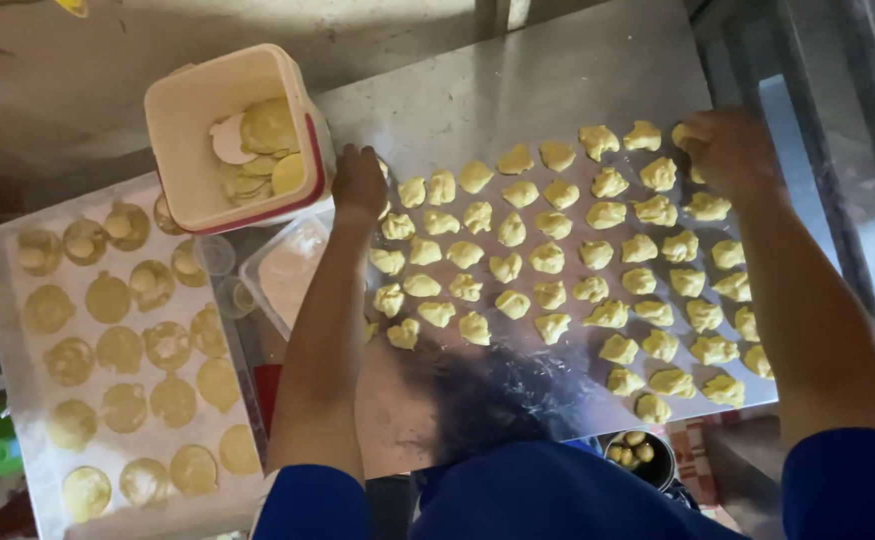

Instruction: The person arranges thin yellow dough discs on a floured tray, then repeatedly rolls small dough balls into discs and places them on the tray. The process is repeated multiple times with consistent hand motions.

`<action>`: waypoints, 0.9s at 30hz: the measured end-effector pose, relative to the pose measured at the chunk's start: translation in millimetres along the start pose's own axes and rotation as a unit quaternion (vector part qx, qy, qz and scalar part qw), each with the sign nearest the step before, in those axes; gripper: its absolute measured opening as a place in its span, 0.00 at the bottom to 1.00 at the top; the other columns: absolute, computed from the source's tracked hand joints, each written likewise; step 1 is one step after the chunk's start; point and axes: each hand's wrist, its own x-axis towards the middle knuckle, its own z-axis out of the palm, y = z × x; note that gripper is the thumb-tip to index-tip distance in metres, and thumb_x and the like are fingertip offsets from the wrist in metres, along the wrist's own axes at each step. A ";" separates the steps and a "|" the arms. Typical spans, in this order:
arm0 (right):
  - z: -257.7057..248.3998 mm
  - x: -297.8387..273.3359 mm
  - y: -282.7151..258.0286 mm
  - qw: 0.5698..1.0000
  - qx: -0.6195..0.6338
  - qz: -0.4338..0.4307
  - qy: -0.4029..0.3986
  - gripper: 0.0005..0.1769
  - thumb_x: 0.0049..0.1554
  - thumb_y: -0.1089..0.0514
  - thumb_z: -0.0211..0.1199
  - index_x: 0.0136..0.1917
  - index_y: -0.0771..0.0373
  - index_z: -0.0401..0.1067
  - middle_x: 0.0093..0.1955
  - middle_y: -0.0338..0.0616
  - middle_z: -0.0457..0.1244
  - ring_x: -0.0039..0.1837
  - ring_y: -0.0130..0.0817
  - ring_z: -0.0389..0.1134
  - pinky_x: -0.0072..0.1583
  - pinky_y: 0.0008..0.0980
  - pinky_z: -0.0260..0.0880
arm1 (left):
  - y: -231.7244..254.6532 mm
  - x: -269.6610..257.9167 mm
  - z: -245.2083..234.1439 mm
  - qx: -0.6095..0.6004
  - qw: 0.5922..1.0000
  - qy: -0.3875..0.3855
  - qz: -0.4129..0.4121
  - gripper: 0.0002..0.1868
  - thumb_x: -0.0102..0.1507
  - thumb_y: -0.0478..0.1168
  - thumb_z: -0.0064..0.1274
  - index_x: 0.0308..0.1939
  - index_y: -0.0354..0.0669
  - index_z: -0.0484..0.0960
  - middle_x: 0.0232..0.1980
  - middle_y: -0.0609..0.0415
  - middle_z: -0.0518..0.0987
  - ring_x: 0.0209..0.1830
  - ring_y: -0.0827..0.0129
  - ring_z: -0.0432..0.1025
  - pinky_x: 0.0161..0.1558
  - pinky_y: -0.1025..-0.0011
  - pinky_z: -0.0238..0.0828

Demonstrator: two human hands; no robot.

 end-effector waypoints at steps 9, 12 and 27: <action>-14.9 -4.3 11.0 0.997 0.070 -0.029 0.022 0.15 0.69 0.62 0.56 0.63 0.69 0.79 0.52 0.58 0.71 0.51 0.47 0.72 0.53 0.44 0.72 | -15.2 9.9 -25.7 -0.164 0.986 0.019 0.018 0.10 0.66 0.32 0.44 0.40 0.37 0.82 0.53 0.40 0.71 0.40 0.46 0.74 0.43 0.56 0.75; -20.8 -9.2 17.3 0.995 0.057 -0.068 0.055 0.16 0.68 0.60 0.56 0.61 0.65 0.81 0.54 0.52 0.71 0.53 0.47 0.71 0.52 0.47 0.69 | -15.6 9.7 -25.2 -0.201 0.976 0.066 0.044 0.11 0.64 0.33 0.40 0.37 0.43 0.81 0.50 0.43 0.72 0.40 0.51 0.74 0.46 0.58 0.72; -45.3 -34.4 55.4 0.903 -0.088 -0.272 0.320 0.09 0.75 0.63 0.71 0.65 0.55 0.88 0.59 0.45 0.75 0.61 0.46 0.74 0.66 0.41 0.68 | 52.8 -59.9 -144.7 -0.158 0.885 0.305 0.315 0.08 0.60 0.32 0.40 0.26 0.40 0.70 0.24 0.45 0.68 0.32 0.51 0.63 0.34 0.52 0.53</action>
